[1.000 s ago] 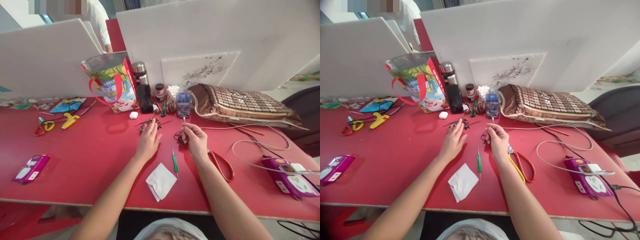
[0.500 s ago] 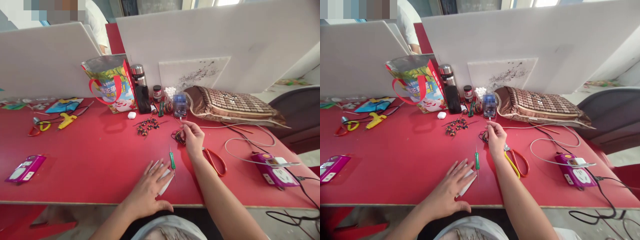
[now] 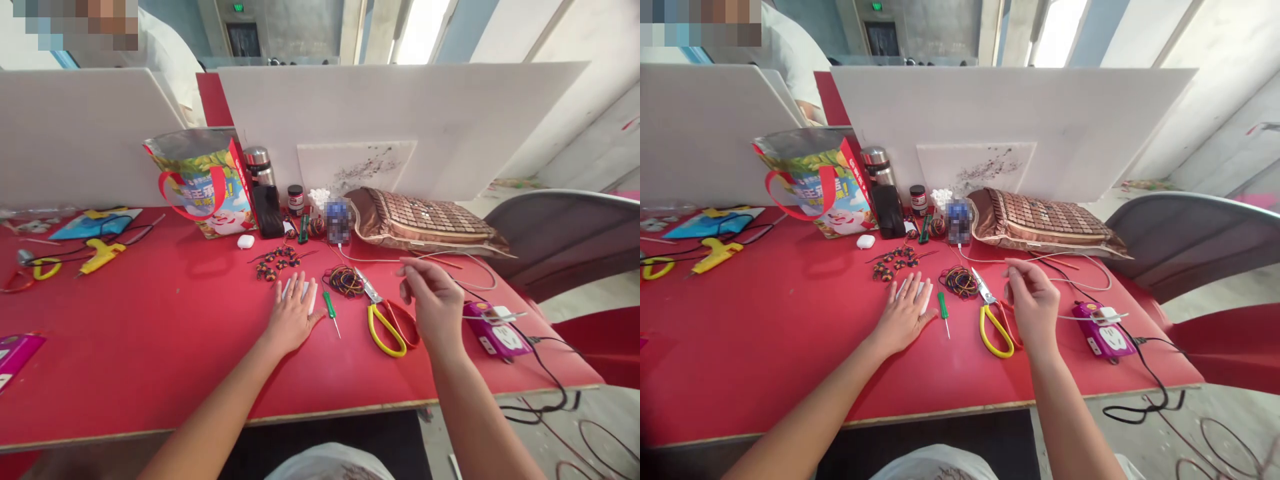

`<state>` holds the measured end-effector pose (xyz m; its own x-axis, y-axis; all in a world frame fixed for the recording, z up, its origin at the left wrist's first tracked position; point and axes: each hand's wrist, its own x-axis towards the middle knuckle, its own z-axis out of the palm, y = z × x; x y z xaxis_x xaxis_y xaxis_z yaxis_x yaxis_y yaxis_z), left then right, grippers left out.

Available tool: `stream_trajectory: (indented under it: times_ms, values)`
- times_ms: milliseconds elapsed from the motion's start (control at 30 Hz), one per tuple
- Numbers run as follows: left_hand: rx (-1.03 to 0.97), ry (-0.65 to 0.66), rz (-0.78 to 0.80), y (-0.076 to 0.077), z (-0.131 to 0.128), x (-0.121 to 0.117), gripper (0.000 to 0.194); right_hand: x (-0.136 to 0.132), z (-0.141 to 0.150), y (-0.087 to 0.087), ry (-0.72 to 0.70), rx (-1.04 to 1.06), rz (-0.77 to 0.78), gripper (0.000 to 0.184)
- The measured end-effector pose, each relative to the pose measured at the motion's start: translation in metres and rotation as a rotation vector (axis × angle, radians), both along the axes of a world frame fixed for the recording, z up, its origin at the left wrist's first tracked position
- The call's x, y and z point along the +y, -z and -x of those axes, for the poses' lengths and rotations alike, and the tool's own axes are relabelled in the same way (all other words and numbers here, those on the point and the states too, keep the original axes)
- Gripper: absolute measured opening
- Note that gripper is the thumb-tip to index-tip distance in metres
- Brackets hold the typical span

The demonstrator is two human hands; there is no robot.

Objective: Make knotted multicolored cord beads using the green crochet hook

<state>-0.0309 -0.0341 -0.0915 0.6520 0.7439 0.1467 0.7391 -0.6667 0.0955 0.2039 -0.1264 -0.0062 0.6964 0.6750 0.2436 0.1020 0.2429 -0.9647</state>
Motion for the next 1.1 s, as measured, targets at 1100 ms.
stream_trajectory:
  times_ms: [1100]
  values:
    - [-1.481,-0.211,1.597,-0.048,-0.017,-0.041,0.058,0.000,0.037,0.040,-0.268,-0.393,0.078,0.020]
